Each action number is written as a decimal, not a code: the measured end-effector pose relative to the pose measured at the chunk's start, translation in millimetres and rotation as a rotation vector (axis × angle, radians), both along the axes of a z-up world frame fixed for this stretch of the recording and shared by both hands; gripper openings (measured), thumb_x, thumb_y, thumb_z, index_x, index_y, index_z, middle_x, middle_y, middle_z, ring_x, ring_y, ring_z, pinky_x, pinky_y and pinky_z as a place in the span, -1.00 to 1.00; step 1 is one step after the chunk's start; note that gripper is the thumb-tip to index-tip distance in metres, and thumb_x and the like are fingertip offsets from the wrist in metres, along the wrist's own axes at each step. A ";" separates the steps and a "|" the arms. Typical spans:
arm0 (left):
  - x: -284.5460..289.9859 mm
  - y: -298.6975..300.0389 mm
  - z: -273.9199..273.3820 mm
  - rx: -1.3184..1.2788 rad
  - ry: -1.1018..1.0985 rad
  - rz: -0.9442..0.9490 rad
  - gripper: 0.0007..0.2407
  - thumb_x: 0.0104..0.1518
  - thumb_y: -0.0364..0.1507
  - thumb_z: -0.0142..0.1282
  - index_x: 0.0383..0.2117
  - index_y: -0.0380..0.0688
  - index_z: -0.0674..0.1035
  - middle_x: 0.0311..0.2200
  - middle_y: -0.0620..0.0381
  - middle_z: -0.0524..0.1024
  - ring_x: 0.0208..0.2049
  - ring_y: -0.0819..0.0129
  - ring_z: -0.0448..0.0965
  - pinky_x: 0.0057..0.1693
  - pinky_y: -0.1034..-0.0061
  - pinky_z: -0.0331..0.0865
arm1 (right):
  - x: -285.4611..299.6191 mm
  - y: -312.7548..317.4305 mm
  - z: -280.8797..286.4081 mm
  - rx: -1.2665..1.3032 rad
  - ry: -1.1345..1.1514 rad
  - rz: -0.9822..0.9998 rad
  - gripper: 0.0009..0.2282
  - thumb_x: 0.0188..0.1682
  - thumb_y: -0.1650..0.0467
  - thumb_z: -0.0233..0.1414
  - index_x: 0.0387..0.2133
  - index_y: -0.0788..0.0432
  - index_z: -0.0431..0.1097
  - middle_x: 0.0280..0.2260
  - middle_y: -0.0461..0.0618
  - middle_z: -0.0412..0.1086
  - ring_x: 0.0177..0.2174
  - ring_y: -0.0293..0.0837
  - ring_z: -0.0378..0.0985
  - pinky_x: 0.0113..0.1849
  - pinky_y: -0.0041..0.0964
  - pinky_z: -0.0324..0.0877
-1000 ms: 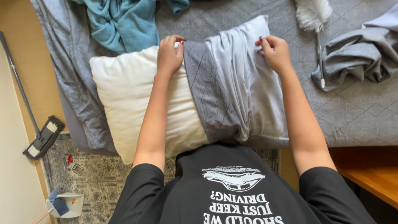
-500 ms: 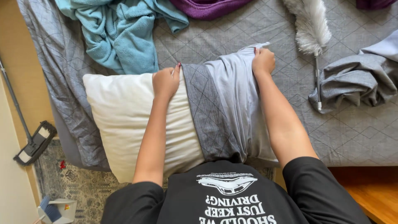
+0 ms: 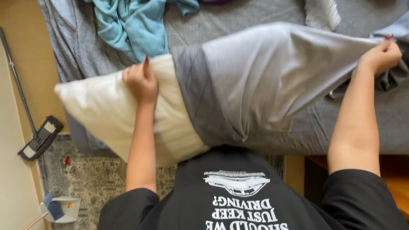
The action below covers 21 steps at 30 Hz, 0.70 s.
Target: The person dusts a pillow on a bed using a feather duster, then removes the pillowcase by hand. The person flips the pillow and continues dusting both sides before pulling the pillowcase off and placing it on the bed.
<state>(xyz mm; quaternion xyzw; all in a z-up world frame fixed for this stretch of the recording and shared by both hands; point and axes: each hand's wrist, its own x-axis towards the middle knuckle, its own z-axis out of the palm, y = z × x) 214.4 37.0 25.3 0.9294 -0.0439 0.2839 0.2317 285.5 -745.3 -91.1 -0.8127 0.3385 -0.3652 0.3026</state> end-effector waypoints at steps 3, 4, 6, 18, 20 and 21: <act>17.5 -19.6 -14.9 -0.163 0.029 -0.059 -0.84 0.37 -0.47 -0.01 -0.24 -0.26 0.63 -0.26 -0.08 0.59 -0.20 -0.03 0.53 -0.01 0.18 0.35 | -30.2 8.0 -62.4 0.134 -0.208 0.450 -0.60 0.11 0.42 0.11 0.19 0.39 0.34 -0.01 0.19 0.53 -0.08 -0.10 0.57 0.02 -0.17 0.48; 8.1 -30.8 1.1 -0.158 0.046 -0.066 -0.84 0.37 -0.47 -0.01 -0.24 -0.26 0.63 -0.26 -0.08 0.59 -0.20 -0.03 0.53 -0.01 0.18 0.35 | -56.3 34.9 -66.3 0.143 -0.193 0.441 -0.60 0.11 0.42 0.11 0.19 0.39 0.34 -0.01 0.19 0.53 -0.08 -0.10 0.57 0.02 -0.17 0.48; -12.5 -54.1 28.0 -0.288 -0.026 -0.117 -0.83 0.38 -0.51 -0.04 -0.10 -0.32 0.60 -0.12 -0.09 0.57 -0.09 -0.04 0.52 0.08 0.20 0.39 | -112.7 89.2 -76.8 0.206 -0.112 0.390 -0.44 0.28 0.27 0.13 0.34 0.38 0.04 0.31 0.24 0.19 0.24 -0.01 0.32 0.24 -0.15 0.21; -246.6 -109.6 -27.9 -1.466 1.700 0.312 -0.35 0.10 0.23 -0.38 -0.28 -0.06 0.60 -0.60 0.15 0.56 -0.61 0.52 0.39 -0.42 0.66 0.19 | -315.9 291.0 -29.8 1.220 0.428 0.122 -0.24 -0.06 -0.19 -0.29 -0.05 0.28 0.31 -0.41 0.06 0.54 -0.49 -0.10 0.62 -0.47 -0.21 0.51; -254.1 -102.6 -96.2 -1.398 1.499 0.333 -0.31 0.10 0.26 -0.26 -0.30 -0.19 0.64 -0.59 0.18 0.52 -0.61 0.52 0.34 -0.43 0.63 0.18 | -317.4 294.9 -54.6 1.269 0.372 0.160 -0.28 -0.04 -0.16 -0.28 -0.05 0.27 0.30 -0.41 0.05 0.54 -0.50 -0.09 0.60 -0.49 -0.22 0.47; -258.2 -98.6 -130.5 -1.322 1.303 0.369 -0.25 0.10 0.29 -0.13 -0.32 -0.31 0.68 -0.58 0.20 0.48 -0.60 0.51 0.30 -0.44 0.61 0.17 | -318.9 297.8 -67.4 1.325 0.324 0.197 -0.31 -0.03 -0.13 -0.27 -0.04 0.26 0.30 -0.40 0.05 0.54 -0.51 -0.09 0.59 -0.51 -0.23 0.42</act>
